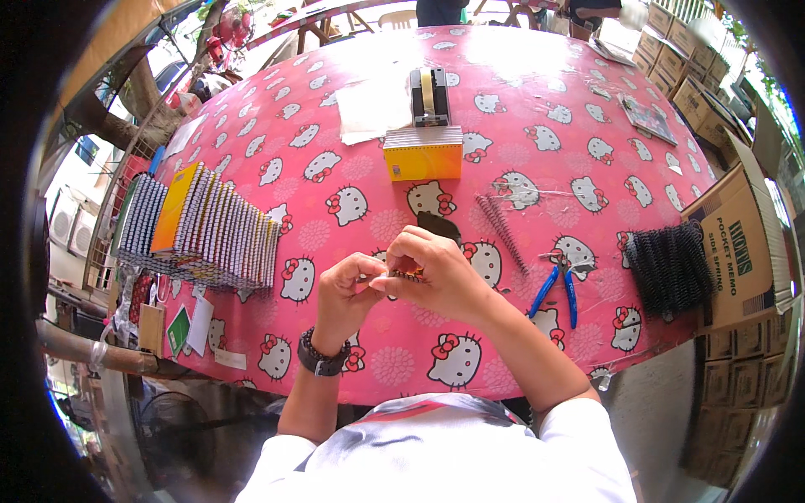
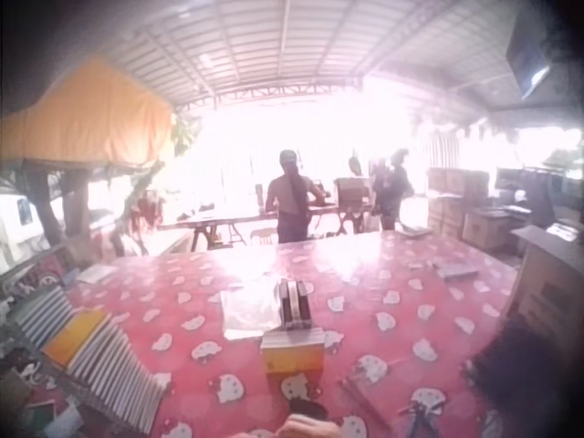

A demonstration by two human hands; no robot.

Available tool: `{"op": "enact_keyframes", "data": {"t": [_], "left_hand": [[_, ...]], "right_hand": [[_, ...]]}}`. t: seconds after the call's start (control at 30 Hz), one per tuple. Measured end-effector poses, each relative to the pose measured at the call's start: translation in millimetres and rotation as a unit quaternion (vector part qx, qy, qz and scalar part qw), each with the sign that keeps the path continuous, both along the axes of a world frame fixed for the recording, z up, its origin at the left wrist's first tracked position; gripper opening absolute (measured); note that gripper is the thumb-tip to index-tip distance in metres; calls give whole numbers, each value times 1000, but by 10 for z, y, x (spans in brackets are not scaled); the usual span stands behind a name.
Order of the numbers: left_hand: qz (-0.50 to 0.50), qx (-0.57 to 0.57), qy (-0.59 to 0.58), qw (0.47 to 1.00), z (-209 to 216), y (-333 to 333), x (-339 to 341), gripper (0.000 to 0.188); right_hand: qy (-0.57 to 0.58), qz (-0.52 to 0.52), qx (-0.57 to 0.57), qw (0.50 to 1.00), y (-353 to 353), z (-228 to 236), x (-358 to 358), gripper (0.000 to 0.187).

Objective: The person binds small notebooks by hand, sliding a spiral spine onto the edge of each notebook and then using a blue tool to crimp the ends of the spiral.

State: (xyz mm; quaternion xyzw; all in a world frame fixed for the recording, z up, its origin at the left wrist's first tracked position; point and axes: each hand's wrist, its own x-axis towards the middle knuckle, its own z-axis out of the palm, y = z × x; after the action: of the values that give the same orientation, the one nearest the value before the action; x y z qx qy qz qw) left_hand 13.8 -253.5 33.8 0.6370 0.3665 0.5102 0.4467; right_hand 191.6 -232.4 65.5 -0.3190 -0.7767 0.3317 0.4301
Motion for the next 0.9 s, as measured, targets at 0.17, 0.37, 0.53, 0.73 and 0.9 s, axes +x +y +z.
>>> {"op": "enact_keyframes", "data": {"t": [0.17,0.37,0.53,0.73,0.9], "left_hand": [[52,-101,-84,990,7,-23,-12,15],[169,96,144,970,130,-62,-60,18],[250,151,178,940,506,-152,-346,18],[545,291,53,784,1329,0,-1722,36],[617,137,393,667,1114,149,-2301,24]], "right_hand": [[-6,-32,57,998,-34,-5,-128,13],[-5,-52,110,993,-42,35,-257,13],[24,-88,183,979,2,179,-306,50],[52,-118,73,989,231,109,41,38],[-33,-169,140,975,742,-165,225,21]]}}
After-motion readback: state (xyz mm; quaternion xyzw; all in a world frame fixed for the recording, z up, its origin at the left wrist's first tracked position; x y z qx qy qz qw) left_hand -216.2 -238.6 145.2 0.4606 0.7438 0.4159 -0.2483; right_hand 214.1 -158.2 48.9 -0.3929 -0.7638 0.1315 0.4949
